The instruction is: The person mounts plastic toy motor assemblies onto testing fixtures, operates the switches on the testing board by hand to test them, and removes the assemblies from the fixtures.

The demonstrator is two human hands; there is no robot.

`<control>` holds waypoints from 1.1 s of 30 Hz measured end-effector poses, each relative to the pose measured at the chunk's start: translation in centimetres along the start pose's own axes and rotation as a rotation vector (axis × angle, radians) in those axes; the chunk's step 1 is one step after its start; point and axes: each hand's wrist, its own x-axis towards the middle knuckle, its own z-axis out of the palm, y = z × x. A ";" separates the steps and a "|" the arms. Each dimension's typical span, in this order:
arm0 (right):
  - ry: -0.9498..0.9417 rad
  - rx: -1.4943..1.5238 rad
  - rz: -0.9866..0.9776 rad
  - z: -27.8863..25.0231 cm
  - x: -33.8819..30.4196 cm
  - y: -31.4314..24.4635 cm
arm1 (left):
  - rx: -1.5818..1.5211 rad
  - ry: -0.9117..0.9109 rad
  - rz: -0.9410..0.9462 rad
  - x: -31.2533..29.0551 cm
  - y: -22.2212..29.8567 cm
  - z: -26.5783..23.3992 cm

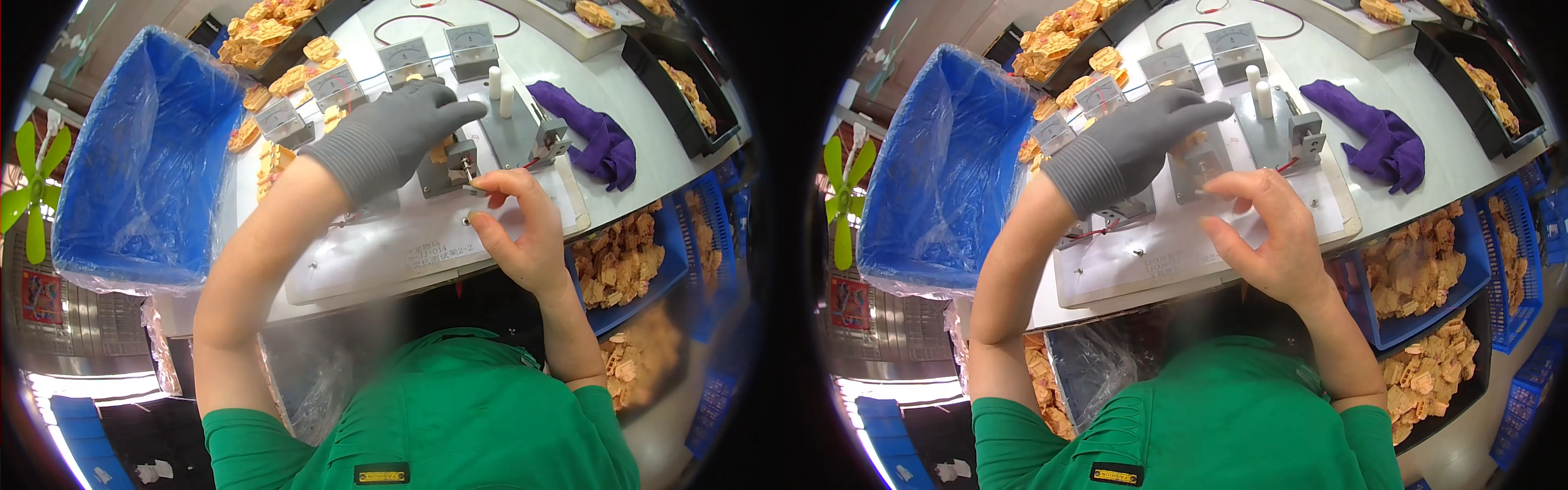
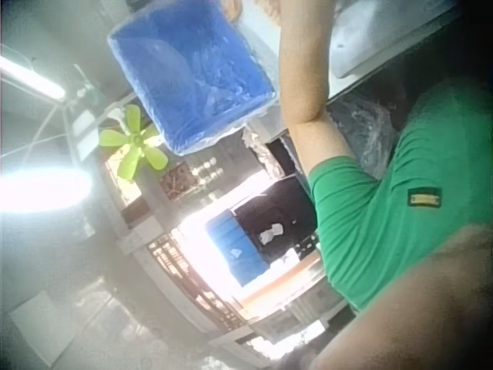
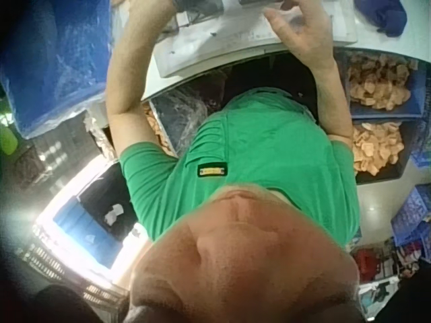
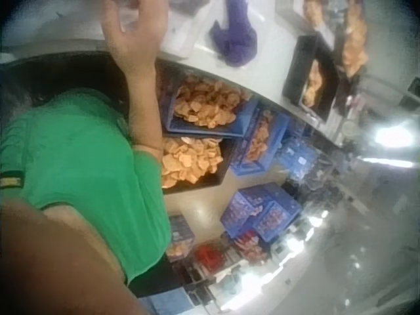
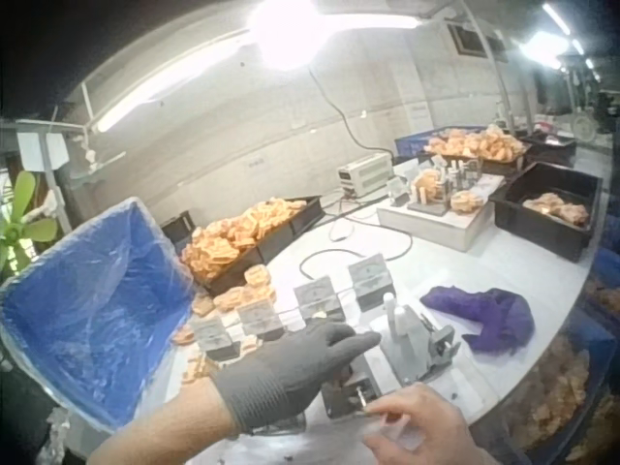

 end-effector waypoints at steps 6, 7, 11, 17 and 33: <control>0.157 -0.095 -0.114 0.0 -1.7 -0.2 | -0.265 0.331 -0.134 -5.8 -2.9 -6.3; 0.137 -0.079 -0.120 0.1 -2.2 -0.1 | -0.263 0.374 -0.213 -7.4 -4.9 -7.1; -0.098 -0.227 -0.154 0.3 -2.1 -0.4 | -0.213 0.573 -0.505 -13.1 -15.4 -5.1; -0.170 -0.394 -0.040 0.8 -1.6 -1.0 | -0.119 0.495 -0.898 -19.6 -28.6 0.9; -0.241 -0.548 -0.027 1.3 -1.4 -1.3 | 0.025 0.261 -1.229 -19.2 -24.1 7.5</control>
